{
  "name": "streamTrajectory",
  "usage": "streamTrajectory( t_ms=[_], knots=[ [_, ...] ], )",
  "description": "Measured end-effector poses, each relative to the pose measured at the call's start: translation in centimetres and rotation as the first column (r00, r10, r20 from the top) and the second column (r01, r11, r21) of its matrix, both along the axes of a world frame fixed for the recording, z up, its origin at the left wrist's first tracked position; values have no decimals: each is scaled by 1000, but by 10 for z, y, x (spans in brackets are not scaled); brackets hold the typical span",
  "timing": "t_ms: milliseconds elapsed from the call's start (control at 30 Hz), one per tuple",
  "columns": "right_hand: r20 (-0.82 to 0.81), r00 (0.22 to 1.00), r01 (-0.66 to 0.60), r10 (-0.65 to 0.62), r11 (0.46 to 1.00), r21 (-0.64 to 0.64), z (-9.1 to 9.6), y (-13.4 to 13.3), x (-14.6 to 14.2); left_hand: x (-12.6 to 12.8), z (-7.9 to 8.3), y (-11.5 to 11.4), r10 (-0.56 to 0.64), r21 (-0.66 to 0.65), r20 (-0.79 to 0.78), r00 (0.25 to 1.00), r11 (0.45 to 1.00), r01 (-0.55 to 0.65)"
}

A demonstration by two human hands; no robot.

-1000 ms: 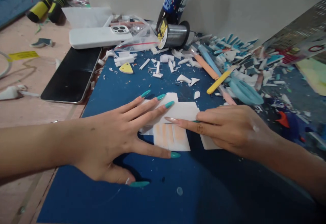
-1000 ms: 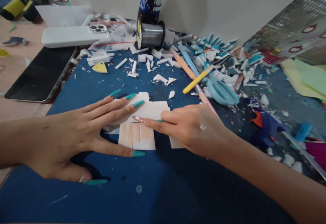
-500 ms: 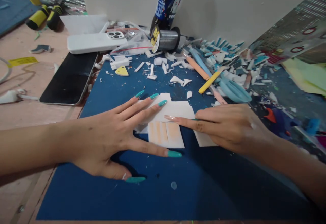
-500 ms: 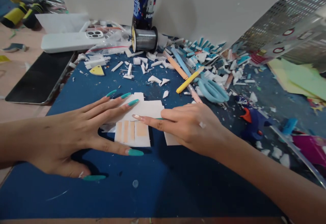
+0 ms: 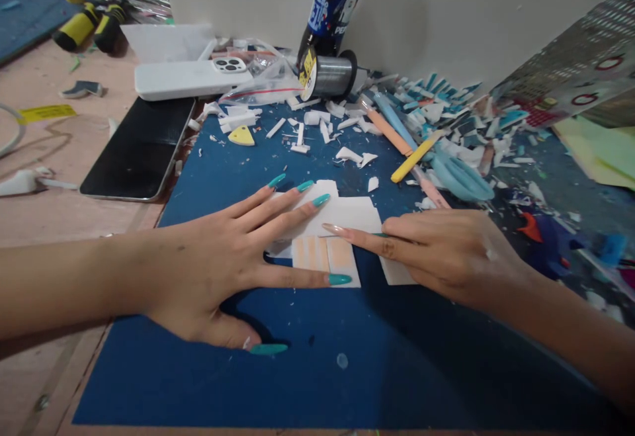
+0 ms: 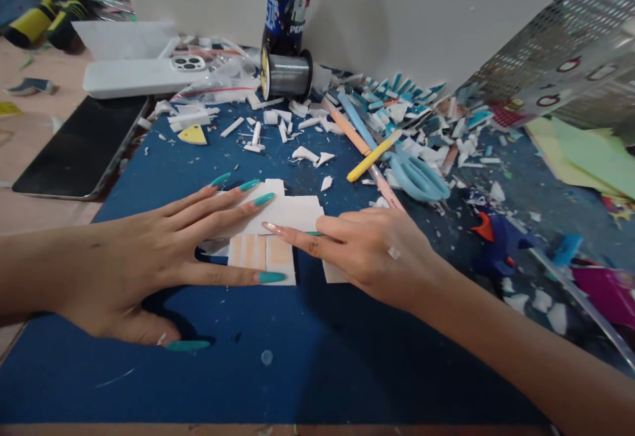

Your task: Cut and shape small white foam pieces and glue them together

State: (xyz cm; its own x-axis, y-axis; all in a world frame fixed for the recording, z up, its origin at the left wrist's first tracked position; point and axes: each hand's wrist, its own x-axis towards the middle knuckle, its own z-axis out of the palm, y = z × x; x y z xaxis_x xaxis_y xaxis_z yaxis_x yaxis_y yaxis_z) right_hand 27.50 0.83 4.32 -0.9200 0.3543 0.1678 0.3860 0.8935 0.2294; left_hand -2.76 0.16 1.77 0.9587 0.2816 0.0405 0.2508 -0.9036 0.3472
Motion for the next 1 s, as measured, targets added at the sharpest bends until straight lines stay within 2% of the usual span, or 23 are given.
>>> streamTrajectory(
  t_ms=[333, 733, 833, 1000],
  knots=[
    [-21, 1000, -1, 2, 999, 41, -8, 0, 3, 1, 0, -1, 18, -1, 16, 1000, 1000, -18],
    [-23, 999, -45, 45, 999, -30, -10, 4, -3, 0, -3, -1, 38, -45, 17, 999, 998, -38],
    [-28, 999, -44, 44, 999, -3, -11, 4, -1, 0, -1, -1, 25, -44, 0, 1000, 999, -25],
    [-4, 999, -51, 51, 998, -27, -5, 4, -5, -1, -1, -1, 34, -27, 9, 999, 999, -34]
  ],
)
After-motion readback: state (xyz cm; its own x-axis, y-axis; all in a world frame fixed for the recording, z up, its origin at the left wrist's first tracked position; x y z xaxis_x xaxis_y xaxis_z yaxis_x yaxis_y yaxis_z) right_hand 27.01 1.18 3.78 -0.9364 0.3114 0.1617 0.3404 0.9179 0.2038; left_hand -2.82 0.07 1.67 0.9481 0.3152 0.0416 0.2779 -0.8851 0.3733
